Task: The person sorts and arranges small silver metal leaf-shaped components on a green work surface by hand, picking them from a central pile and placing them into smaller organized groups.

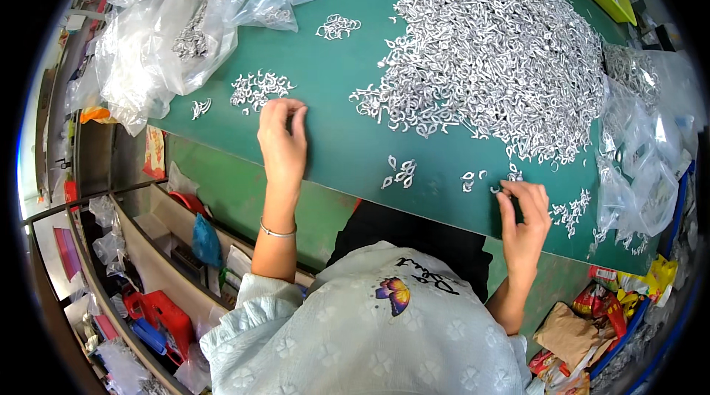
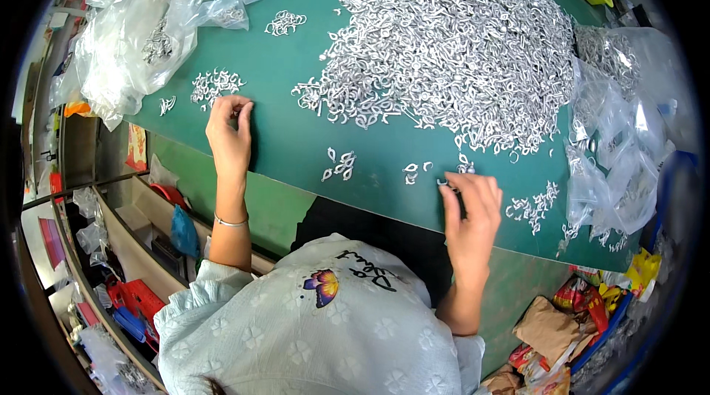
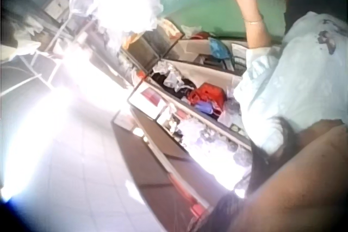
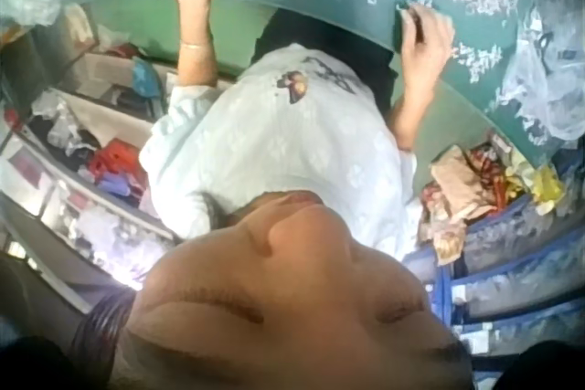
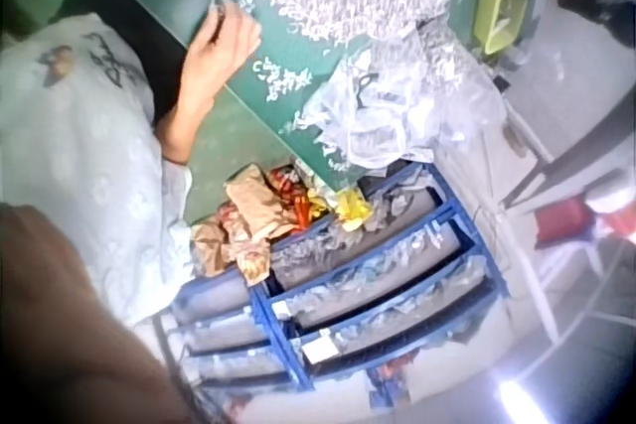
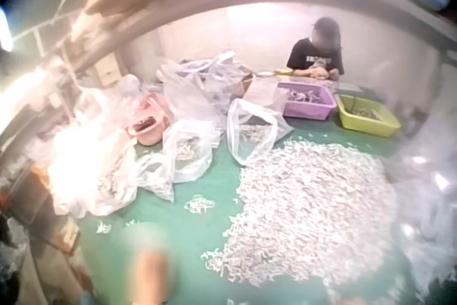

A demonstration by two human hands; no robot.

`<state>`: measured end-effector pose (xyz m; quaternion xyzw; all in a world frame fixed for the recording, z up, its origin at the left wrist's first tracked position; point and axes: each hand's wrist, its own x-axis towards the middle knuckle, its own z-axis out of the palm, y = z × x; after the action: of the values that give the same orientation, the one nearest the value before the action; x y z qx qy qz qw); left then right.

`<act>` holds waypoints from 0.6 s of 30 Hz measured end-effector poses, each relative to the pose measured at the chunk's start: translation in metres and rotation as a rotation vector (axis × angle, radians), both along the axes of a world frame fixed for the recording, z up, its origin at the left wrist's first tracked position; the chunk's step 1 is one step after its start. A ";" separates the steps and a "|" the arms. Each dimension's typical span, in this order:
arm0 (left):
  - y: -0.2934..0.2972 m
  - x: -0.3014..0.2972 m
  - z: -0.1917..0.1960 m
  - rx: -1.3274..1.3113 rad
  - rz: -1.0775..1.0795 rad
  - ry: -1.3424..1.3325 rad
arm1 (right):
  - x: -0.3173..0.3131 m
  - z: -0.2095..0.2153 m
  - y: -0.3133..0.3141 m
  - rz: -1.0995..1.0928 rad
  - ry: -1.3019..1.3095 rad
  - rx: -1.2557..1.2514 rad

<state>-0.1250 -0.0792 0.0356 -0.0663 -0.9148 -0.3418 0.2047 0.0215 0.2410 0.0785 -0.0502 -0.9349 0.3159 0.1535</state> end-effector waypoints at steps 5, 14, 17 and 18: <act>0.019 0.011 0.012 -0.023 0.055 0.154 | -0.005 0.002 -0.013 0.106 -0.050 0.031; 0.102 0.070 0.028 0.062 -0.570 -0.148 | 0.011 -0.013 -0.010 0.118 -0.062 0.073; 0.120 0.088 0.023 0.128 -0.699 -0.186 | 0.008 -0.014 -0.014 0.083 -0.078 0.142; 0.123 0.091 0.022 0.141 -0.733 -0.199 | 0.004 -0.015 -0.016 0.112 -0.089 0.204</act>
<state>-0.0337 0.0435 0.0580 -0.3410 -0.8201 -0.4591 -0.0168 0.0259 0.2246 0.0637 0.0039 -0.9695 0.2246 0.0982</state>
